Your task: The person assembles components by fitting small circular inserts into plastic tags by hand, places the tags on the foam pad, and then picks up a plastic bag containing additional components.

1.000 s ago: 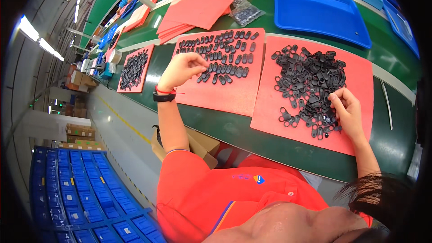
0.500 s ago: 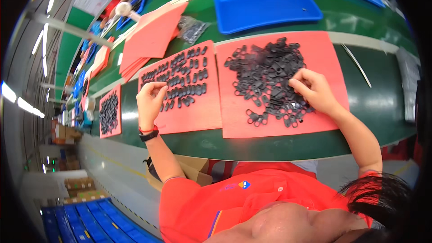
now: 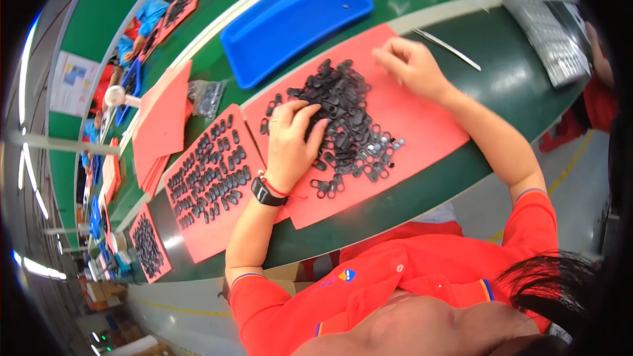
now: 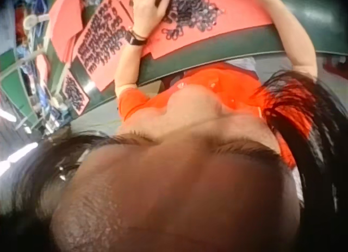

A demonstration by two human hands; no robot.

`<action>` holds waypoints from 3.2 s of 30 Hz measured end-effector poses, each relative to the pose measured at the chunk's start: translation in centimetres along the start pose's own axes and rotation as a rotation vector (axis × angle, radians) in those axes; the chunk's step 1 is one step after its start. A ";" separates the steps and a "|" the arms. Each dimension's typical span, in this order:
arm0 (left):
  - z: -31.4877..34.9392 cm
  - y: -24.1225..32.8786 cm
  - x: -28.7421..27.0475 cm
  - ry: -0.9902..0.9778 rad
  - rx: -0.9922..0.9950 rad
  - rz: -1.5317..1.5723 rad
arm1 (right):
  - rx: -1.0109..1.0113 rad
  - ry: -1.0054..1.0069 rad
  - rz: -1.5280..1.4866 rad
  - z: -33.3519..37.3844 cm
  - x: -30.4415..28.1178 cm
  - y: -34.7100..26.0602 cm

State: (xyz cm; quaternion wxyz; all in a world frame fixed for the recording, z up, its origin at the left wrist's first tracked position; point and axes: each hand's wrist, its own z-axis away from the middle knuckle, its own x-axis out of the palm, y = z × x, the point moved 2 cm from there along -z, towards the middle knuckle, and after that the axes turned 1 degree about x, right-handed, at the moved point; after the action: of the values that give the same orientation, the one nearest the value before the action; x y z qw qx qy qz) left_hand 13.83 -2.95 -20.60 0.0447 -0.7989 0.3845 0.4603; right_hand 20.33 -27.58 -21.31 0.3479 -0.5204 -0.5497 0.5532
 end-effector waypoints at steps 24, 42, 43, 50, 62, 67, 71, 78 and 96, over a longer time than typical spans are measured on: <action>-1.9 3.1 3.3 -0.093 0.020 0.098 | -0.131 -0.819 0.409 2.5 1.7 -1.2; -0.6 1.7 2.5 0.022 -0.468 0.851 | 0.257 -0.603 -0.104 1.6 1.4 -1.2; -0.6 1.7 2.4 0.031 -0.475 0.851 | 0.259 -0.612 -0.100 1.5 1.5 -1.0; -0.6 1.8 2.3 -0.027 -0.458 0.817 | 0.160 -0.427 -0.294 2.1 2.8 -1.0; -0.8 1.7 2.6 -0.085 -0.734 1.214 | 0.021 -0.414 -0.223 2.8 3.6 -1.2; -0.9 1.9 2.6 -0.067 -0.726 1.216 | 0.083 -0.322 -0.233 3.2 3.6 -1.5; -0.9 2.2 2.5 -0.022 -0.726 1.225 | 0.058 -0.307 -0.265 3.4 4.0 -1.4; -0.4 2.3 2.3 -0.014 -0.659 1.169 | 0.075 -0.317 -0.211 4.0 4.4 -2.5; -0.4 2.1 2.2 -0.016 -0.712 1.118 | -0.136 -0.123 0.018 4.2 4.3 -3.1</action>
State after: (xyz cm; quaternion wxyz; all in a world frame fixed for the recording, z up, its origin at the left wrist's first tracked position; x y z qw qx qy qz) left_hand 13.39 -5.87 -21.46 -0.4647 -0.4416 0.5654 0.5191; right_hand 14.77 -24.06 -19.75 0.2724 -0.5127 -0.6016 0.5486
